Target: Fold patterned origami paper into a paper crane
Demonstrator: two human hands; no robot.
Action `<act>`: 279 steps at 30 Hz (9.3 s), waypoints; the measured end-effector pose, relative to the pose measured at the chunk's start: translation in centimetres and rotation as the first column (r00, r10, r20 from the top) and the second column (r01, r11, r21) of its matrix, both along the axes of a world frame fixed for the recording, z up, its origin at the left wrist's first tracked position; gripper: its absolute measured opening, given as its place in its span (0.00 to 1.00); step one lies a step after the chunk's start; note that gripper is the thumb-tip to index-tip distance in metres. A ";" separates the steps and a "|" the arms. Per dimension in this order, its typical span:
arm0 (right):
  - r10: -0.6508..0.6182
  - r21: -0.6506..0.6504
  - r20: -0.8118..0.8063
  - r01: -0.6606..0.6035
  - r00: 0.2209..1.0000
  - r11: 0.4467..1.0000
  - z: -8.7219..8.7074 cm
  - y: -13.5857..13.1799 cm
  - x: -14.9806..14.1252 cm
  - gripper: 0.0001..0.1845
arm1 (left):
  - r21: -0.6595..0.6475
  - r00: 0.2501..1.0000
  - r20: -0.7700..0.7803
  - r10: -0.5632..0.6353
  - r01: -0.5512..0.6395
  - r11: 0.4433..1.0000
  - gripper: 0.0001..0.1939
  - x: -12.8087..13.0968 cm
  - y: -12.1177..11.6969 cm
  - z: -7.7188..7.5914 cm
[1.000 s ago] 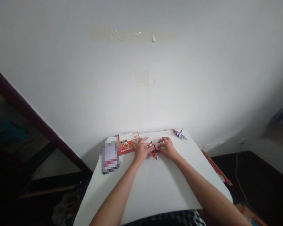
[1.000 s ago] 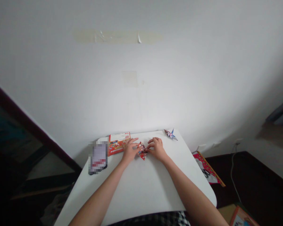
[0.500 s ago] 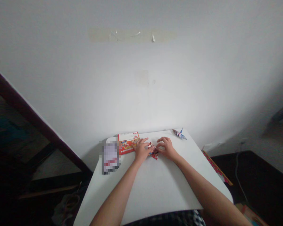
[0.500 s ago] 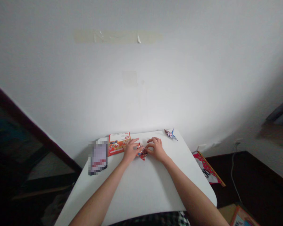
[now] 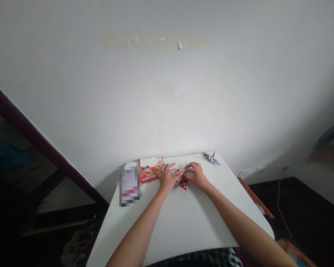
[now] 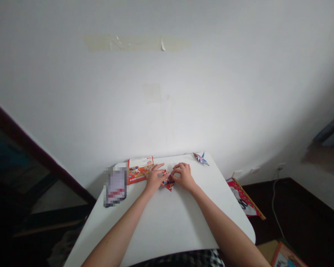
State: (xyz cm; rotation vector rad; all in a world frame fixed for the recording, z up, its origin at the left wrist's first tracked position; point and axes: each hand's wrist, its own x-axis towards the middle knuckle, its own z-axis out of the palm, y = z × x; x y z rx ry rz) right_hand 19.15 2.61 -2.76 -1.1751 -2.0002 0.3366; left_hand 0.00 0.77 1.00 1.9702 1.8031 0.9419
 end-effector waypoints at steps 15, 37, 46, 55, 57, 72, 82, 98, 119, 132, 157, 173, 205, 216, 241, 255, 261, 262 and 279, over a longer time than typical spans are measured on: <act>0.027 -0.010 0.029 -0.026 0.999 1.000 0.4 -0.1 0.0 0.03 | 0.110 0.994 0.089 0.063 -0.072 0.991 0.02 0.0 0.1 -0.3; 0.036 -0.050 0.027 -0.035 0.999 0.998 0.6 -0.2 -0.1 0.03 | 0.078 0.993 0.103 0.054 -0.063 0.995 0.05 -0.4 0.5 -0.2; 0.026 -0.040 0.020 -0.025 0.999 0.999 0.5 -0.2 -0.2 0.04 | 0.121 0.989 0.129 0.076 -0.092 0.988 0.05 -0.4 0.5 -0.3; 0.011 -0.039 -0.006 -0.011 1.000 0.999 0.5 -0.1 -0.3 0.03 | 0.126 0.991 0.081 0.105 -0.114 0.985 0.05 -0.9 0.8 -0.4; 0.004 -0.036 -0.016 -0.005 1.000 0.999 0.5 0.0 -0.3 0.03 | 0.142 0.993 0.068 0.099 -0.108 0.984 0.06 -0.9 0.9 -0.5; 0.014 -0.004 -0.049 -0.014 0.999 1.000 -0.1 0.3 0.0 0.04 | 0.085 0.999 0.026 0.026 -0.029 0.996 0.03 -0.2 0.5 -0.5; -0.006 -0.011 -0.072 0.005 0.997 1.000 0.2 0.3 -0.4 0.06 | 0.122 1.000 0.016 -0.013 0.011 0.992 0.05 0.3 0.1 -0.7; -0.015 -0.042 -0.090 0.012 0.996 0.999 0.0 0.2 -0.4 0.01 | 0.115 0.992 0.114 0.056 -0.069 0.991 0.04 -0.2 0.3 0.1; -0.008 0.035 0.084 0.005 0.996 0.999 -0.4 0.2 0.1 0.04 | 0.232 0.996 0.013 0.092 -0.092 0.968 0.11 -1.1 0.8 -0.2; -0.153 0.066 0.099 0.147 0.983 0.987 -0.6 1.1 1.7 0.07 | -0.032 0.975 -0.221 -0.022 0.016 0.999 0.09 -2.3 0.8 0.1; -0.075 -0.041 0.214 0.085 0.974 0.996 0.8 -0.1 1.1 0.07 | -0.042 0.979 -0.195 -0.054 0.047 0.998 0.03 -1.3 0.3 -0.1; -0.081 -0.021 0.201 0.087 0.976 0.996 0.8 0.0 1.0 0.05 | 0.004 0.984 -0.178 -0.010 0.011 1.000 0.05 -1.0 0.3 -0.3; -0.088 -0.011 0.187 0.091 0.978 0.996 0.7 0.2 1.3 0.05 | -0.018 0.985 -0.167 -0.047 0.045 0.999 0.05 -1.7 0.8 -0.5; -0.074 -0.016 0.175 0.078 0.982 0.997 0.7 0.0 1.2 0.05 | -0.012 0.992 -0.119 -0.036 0.035 0.999 0.03 -1.0 0.4 -0.5; -0.080 -0.058 0.219 0.095 0.972 0.994 1.3 -0.4 0.9 0.05 | -0.008 0.977 -0.211 -0.036 0.035 0.999 0.04 -1.0 0.3 -0.5; -0.092 -0.120 0.241 0.124 0.966 0.985 2.2 -1.0 0.5 0.06 | 0.011 0.949 -0.312 -0.055 0.061 0.998 0.04 -0.9 0.1 -1.0; -0.174 -0.132 0.315 0.225 0.933 0.965 2.7 -1.9 -1.0 0.20 | 0.041 0.959 -0.284 0.004 0.008 0.999 0.07 -1.3 0.6 -1.0; -0.196 -0.128 0.325 0.249 0.925 0.960 2.8 -2.0 -1.3 0.21 | 0.042 0.959 -0.282 0.013 -0.001 0.999 0.07 -1.4 0.7 -0.9; -0.107 -0.141 0.376 0.171 0.920 0.975 3.3 -2.3 -0.9 0.34 | 0.004 0.951 -0.306 0.043 -0.044 0.999 0.12 -1.3 0.4 0.0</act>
